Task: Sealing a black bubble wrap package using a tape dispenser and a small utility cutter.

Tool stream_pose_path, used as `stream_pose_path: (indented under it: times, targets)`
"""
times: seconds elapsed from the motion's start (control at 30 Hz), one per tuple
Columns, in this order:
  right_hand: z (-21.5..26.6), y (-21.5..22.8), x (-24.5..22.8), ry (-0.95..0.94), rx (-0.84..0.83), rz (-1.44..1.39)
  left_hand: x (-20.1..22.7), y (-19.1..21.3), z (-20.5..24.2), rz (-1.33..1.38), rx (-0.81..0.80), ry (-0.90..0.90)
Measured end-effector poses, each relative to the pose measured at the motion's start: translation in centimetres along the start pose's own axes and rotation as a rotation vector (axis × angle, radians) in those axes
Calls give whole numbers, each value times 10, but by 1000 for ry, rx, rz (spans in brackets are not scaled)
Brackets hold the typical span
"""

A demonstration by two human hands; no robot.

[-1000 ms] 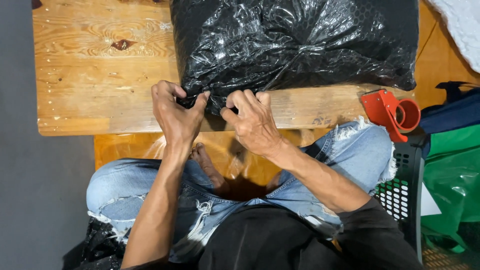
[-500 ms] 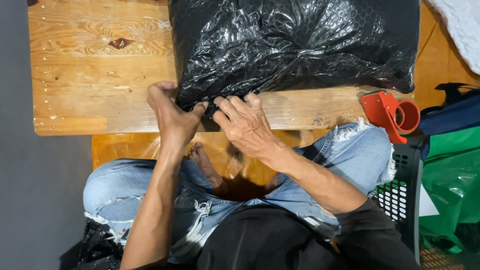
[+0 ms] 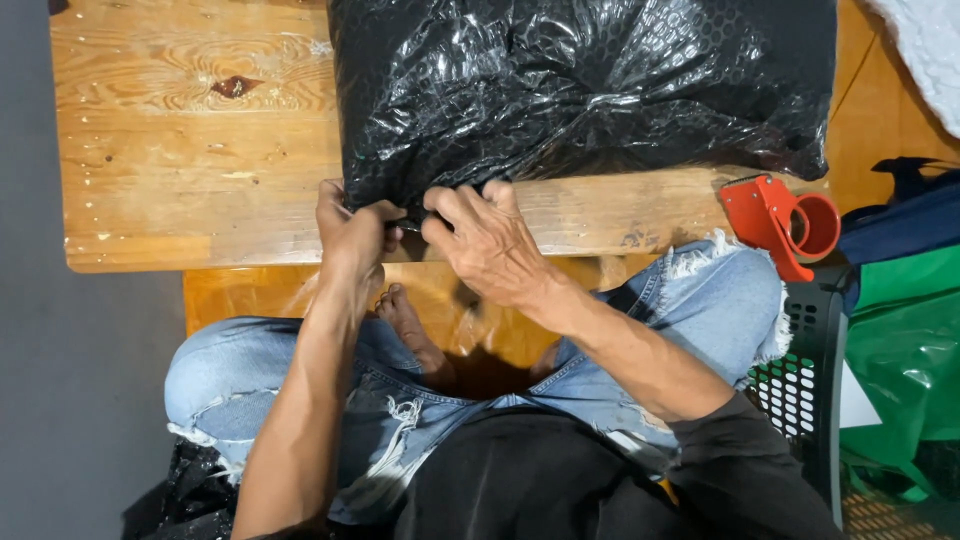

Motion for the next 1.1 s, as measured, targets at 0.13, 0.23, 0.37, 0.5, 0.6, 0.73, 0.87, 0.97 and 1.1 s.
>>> stream_pose_path:
  times: [0.13, 0.23, 0.37, 0.5, 0.6, 0.73, 0.87, 0.97, 1.1]
  targets:
    - [-14, 12, -2, 102, 24, 60, 13, 4, 10, 123, -61, 30]
    - [-21, 19, 0, 117, 60, 2, 31, 5, 28, 263, -181, 190]
    - [-22, 18, 3, 103, 87, -6, 54, 25, 34, 31, -113, -209]
    - [-16, 3, 17, 69, 109, -76, 105, 15, 79, -591, -76, -1412]
    - [-28, 19, 10, 59, 109, -90, 123, -13, 101, -867, -94, -1468]
    - [-28, 10, 19, 48, 104, -115, 95, -12, 83, -1022, -19, -1506]
    - [-23, 0, 26, 35, 164, -42, 85, -7, 70, -880, -45, -1402]
    - [-25, 7, 34, 36, 203, 40, 80, -4, 62, -765, -62, -1337]
    - [-30, 18, 42, 4, 259, 78, 82, 0, 57, -599, -49, -1271]
Point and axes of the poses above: each hand's wrist, its own z-axis away from the middle knuckle, its own y-axis out of the back of the hand, x = y × z, the point moved 6 cm from there along -z, towards the middle knuckle, and after that the axes turned 8 degrees about -y, right-handed, at the moved point
